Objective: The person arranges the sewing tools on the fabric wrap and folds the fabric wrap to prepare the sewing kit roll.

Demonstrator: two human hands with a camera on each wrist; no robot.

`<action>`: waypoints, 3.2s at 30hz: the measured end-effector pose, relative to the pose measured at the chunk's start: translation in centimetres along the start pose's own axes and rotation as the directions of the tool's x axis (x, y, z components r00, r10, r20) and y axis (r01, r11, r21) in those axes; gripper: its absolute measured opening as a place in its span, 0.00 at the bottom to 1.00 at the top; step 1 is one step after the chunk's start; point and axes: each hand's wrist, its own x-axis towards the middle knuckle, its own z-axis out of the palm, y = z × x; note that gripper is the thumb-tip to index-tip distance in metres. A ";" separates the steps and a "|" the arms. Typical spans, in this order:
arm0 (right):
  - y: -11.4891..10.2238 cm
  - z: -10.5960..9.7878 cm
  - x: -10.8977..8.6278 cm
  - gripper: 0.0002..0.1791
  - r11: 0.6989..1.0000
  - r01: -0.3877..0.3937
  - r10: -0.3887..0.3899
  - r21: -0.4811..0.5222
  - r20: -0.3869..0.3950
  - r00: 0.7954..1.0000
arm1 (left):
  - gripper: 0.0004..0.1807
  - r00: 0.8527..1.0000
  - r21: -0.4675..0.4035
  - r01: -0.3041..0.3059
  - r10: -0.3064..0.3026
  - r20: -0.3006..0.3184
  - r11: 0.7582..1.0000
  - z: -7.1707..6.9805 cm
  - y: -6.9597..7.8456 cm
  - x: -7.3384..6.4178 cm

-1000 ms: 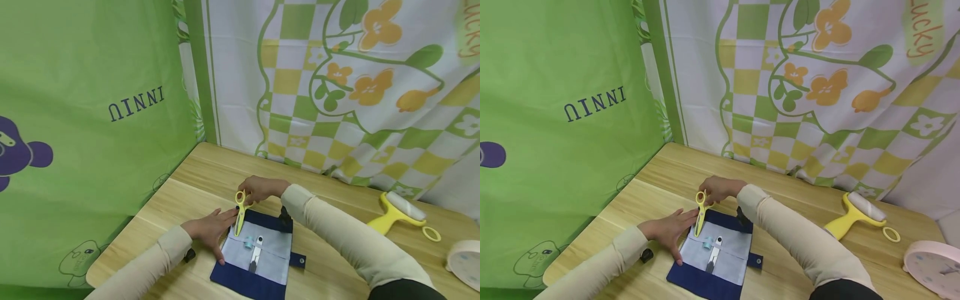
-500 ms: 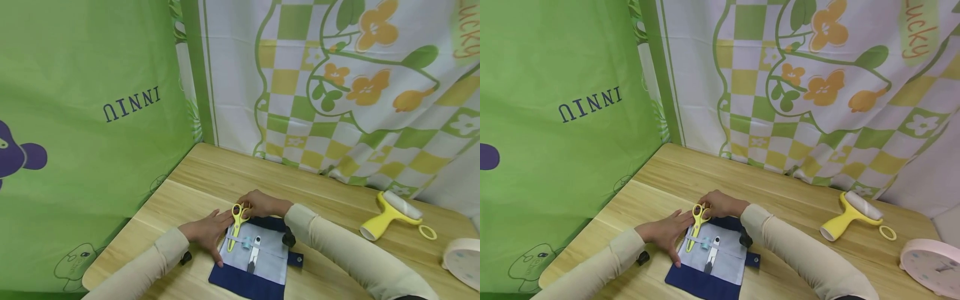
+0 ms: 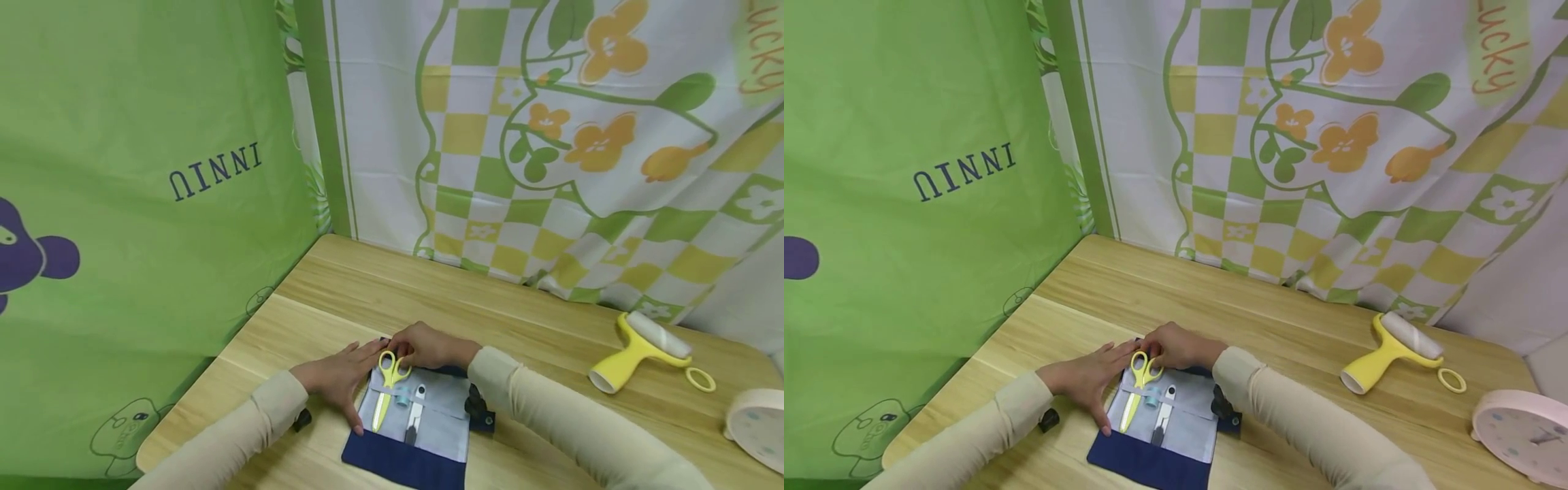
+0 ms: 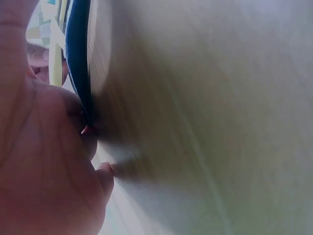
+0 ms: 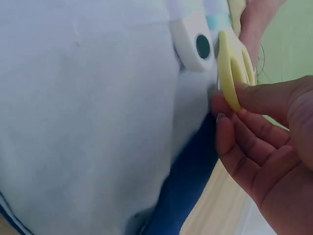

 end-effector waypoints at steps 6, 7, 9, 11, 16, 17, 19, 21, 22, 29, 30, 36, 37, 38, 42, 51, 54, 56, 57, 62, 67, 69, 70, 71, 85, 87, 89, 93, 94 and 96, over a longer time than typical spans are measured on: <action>-0.1 0.7 -0.4 0.15 1.000 -0.010 0.010 -0.006 -0.044 0.999 | 0.80 1.000 -0.001 0.002 -0.002 0.012 1.000 -0.1 -0.1 0.0; 0.0 0.8 -0.4 0.15 1.000 -0.017 0.017 -0.004 -0.052 0.999 | 0.80 1.000 -0.002 0.001 -0.001 0.013 1.000 -0.1 -0.1 0.0; 0.1 1.0 -0.5 0.16 1.000 -0.026 0.025 -0.003 -0.063 0.998 | 0.80 1.000 -0.006 -0.003 0.003 0.013 1.000 0.0 -0.1 0.0; 0.2 1.2 -0.4 0.16 1.000 -0.024 0.023 -0.006 -0.065 0.998 | 0.80 1.000 -0.015 -0.005 0.005 0.012 1.000 0.0 -0.1 0.0; 0.1 1.4 -0.3 0.18 1.000 0.011 -0.012 -0.028 -0.047 0.999 | 0.81 1.000 -0.039 -0.010 0.010 0.008 0.999 0.0 -0.2 -0.1; 0.1 1.4 -0.3 0.18 0.999 0.006 -0.008 -0.034 -0.050 0.999 | 0.81 1.000 -0.038 -0.010 0.010 0.010 0.999 0.0 -0.3 -0.1; 0.1 1.4 -0.4 0.17 0.999 -0.011 0.008 -0.045 -0.075 0.997 | 0.80 1.000 -0.029 -0.011 0.012 0.010 1.000 0.0 -0.3 0.0; 0.1 1.5 -0.5 0.16 0.998 -0.037 0.030 -0.054 -0.124 0.992 | 0.80 1.000 -0.020 -0.014 0.014 0.011 1.000 0.0 -0.3 0.0; 0.1 1.5 -0.5 0.15 0.997 -0.051 0.041 -0.058 -0.156 0.987 | 0.80 1.000 -0.020 -0.015 0.015 0.011 1.000 0.0 -0.3 0.0; -0.3 2.2 -1.0 0.15 0.997 -0.065 0.051 -0.050 -0.235 0.971 | 0.79 1.000 -0.031 -0.025 0.025 0.010 0.999 0.1 -0.4 0.0; -0.4 2.3 -1.0 0.15 0.997 -0.060 0.046 -0.053 -0.229 0.972 | 0.79 1.000 -0.027 -0.027 0.027 0.008 0.999 0.1 -0.4 0.0; -0.4 2.7 -1.2 0.16 0.993 -0.016 -0.016 -0.119 -0.261 0.965 | 0.80 1.000 -0.017 -0.025 0.025 0.003 1.000 0.2 -0.4 0.0; -0.4 2.7 -1.2 0.16 0.992 -0.008 -0.025 -0.125 -0.263 0.965 | 0.80 1.000 -0.017 -0.025 0.025 0.004 1.000 0.3 -0.4 0.0; -0.4 2.7 -1.2 0.16 0.991 -0.003 -0.032 -0.133 -0.260 0.965 | 0.80 1.000 -0.017 -0.024 0.024 0.004 1.000 0.3 -0.4 0.1; -0.5 2.8 -1.0 0.14 0.993 -0.003 -0.023 -0.119 -0.213 0.977 | 0.80 1.000 -0.031 -0.022 0.022 0.010 0.999 0.4 -0.5 0.0; 0.0 3.1 -1.0 0.05 0.987 -0.087 0.054 -0.137 -0.227 0.972 | 0.79 0.999 -0.057 -0.030 0.031 0.018 0.998 0.1 -0.6 -0.2; 0.0 3.3 -1.1 0.07 0.986 -0.087 0.044 -0.142 -0.286 0.957 | 0.79 0.999 -0.072 -0.044 0.044 0.011 0.996 0.1 -0.7 -0.2; -0.1 3.4 -1.2 0.09 0.985 -0.078 0.028 -0.151 -0.309 0.951 | 0.79 0.998 -0.083 -0.055 0.055 0.006 0.995 0.1 -0.7 -0.2; -0.2 3.4 -1.2 0.09 0.985 -0.064 0.011 -0.159 -0.312 0.950 | 0.79 0.998 -0.086 -0.059 0.060 0.005 0.995 0.1 -0.7 -0.2; -0.3 3.6 -1.4 0.12 0.979 0.048 -0.104 -0.198 -0.278 0.955 | 0.80 0.998 -0.078 -0.065 0.066 0.012 0.995 0.0 -0.8 -0.2; -0.3 3.5 -1.4 0.12 0.978 0.092 -0.135 -0.189 -0.233 0.963 | 0.80 0.998 -0.081 -0.057 0.059 0.020 0.995 0.0 -0.9 -0.1; -0.3 3.4 -1.3 0.10 0.977 0.098 -0.137 -0.189 -0.205 0.969 | 0.80 0.998 -0.085 -0.053 0.055 0.023 0.995 0.0 -1.0 -0.1; -0.4 3.4 -1.3 0.08 0.977 0.100 -0.136 -0.186 -0.190 0.972 | 0.79 0.998 -0.089 -0.053 0.055 0.022 0.995 0.1 -1.0 -0.1; -0.3 3.4 -1.3 0.05 0.978 0.097 -0.130 -0.186 -0.174 0.976 | 0.79 0.998 -0.092 -0.054 0.056 0.020 0.994 0.1 -1.0 -0.1; 1.3 1.0 -2.3 0.05 0.984 -0.022 0.063 0.174 -0.233 0.971 | 0.81 0.997 -0.112 -0.068 0.070 0.014 0.991 0.4 -1.2 0.0; 1.2 0.8 -2.3 0.05 0.979 -0.026 0.075 0.203 -0.241 0.968 | 0.82 0.998 -0.116 -0.065 0.068 0.018 0.991 0.4 -1.3 0.0; 1.2 0.8 -2.2 0.05 0.973 -0.027 0.082 0.228 -0.234 0.969 | 0.83 0.998 -0.115 -0.060 0.063 0.022 0.992 0.4 -1.4 0.0; 1.2 1.3 -1.9 0.05 0.967 0.025 0.031 0.252 -0.219 0.975 | 0.83 0.998 -0.118 -0.050 0.054 0.034 0.992 0.2 -1.4 0.0; 1.3 1.5 -1.8 0.06 0.968 0.059 -0.005 0.246 -0.216 0.976 | 0.83 0.998 -0.115 -0.048 0.053 0.035 0.992 0.2 -1.4 0.0; 1.5 1.8 -1.7 0.06 0.959 0.105 -0.054 0.265 -0.194 0.979 | 0.83 0.998 -0.115 -0.048 0.054 0.043 0.992 0.0 -1.3 -0.1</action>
